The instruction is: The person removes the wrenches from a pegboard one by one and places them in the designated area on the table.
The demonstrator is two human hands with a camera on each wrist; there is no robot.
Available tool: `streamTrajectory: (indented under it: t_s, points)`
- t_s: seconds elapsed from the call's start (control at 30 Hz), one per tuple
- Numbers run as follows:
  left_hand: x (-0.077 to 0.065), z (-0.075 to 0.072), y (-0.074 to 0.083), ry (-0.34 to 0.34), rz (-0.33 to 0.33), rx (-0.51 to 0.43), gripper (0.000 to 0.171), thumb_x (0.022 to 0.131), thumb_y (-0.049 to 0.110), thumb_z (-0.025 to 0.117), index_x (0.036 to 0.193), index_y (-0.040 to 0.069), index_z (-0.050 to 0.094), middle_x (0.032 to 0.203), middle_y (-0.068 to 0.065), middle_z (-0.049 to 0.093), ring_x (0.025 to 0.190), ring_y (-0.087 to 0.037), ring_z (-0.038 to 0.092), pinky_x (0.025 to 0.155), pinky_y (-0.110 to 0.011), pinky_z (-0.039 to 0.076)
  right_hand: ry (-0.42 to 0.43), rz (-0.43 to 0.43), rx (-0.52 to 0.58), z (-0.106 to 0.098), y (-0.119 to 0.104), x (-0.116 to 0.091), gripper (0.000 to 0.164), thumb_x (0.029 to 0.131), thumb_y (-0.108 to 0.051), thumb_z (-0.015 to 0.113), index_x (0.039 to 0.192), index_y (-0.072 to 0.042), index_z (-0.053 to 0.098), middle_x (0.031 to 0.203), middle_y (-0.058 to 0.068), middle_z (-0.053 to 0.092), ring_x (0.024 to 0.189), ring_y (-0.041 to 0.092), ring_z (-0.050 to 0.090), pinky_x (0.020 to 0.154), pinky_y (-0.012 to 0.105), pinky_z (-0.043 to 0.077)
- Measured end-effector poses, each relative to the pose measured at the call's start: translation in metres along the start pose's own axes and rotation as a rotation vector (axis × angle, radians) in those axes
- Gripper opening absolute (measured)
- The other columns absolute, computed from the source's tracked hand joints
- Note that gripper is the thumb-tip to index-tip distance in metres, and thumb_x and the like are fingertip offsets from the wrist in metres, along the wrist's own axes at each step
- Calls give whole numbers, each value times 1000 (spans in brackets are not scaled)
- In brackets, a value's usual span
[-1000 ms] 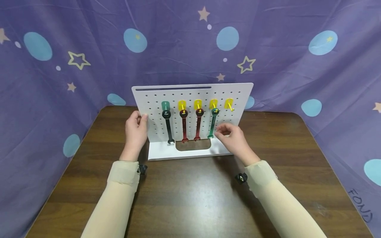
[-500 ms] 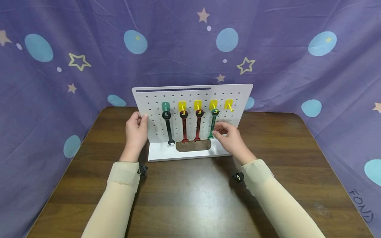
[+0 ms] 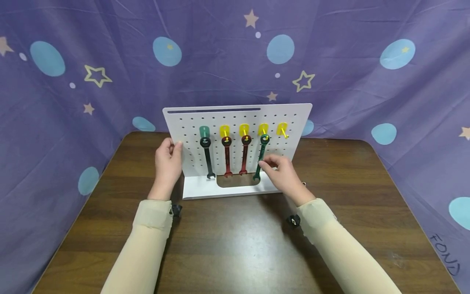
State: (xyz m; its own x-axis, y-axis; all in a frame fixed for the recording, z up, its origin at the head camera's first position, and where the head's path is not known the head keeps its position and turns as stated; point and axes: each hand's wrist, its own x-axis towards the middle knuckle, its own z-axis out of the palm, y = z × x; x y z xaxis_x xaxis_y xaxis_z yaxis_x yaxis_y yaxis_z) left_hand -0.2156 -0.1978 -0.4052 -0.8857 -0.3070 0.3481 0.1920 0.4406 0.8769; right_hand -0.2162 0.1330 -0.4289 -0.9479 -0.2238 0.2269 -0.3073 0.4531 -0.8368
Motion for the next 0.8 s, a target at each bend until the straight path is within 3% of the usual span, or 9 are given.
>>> streamTrajectory:
  t_s: [0.37,0.67,0.8]
  points:
    - [0,0,0,-5,-1,-29,22,107,12,53,113,-7,62,97,-23,69,76,-30,59,57,-19,45,-11,-52,64,0,0,-6,8,101,-8,64,103,-5,71,89,10,70,81,22,63,74,42,51]
    - [0,1,0,1,-3,-25,22,107,12,53,113,-7,62,95,-21,68,73,-22,56,57,-20,44,-7,-25,95,-4,-2,-9,14,103,-11,62,103,0,71,92,9,69,85,32,67,77,44,51]
    - [0,1,1,5,-4,-15,21,107,12,54,112,-7,62,92,-21,67,69,-18,52,56,-21,42,-12,-22,115,-4,-3,-11,17,103,-11,62,105,3,71,93,9,69,85,29,67,79,44,53]
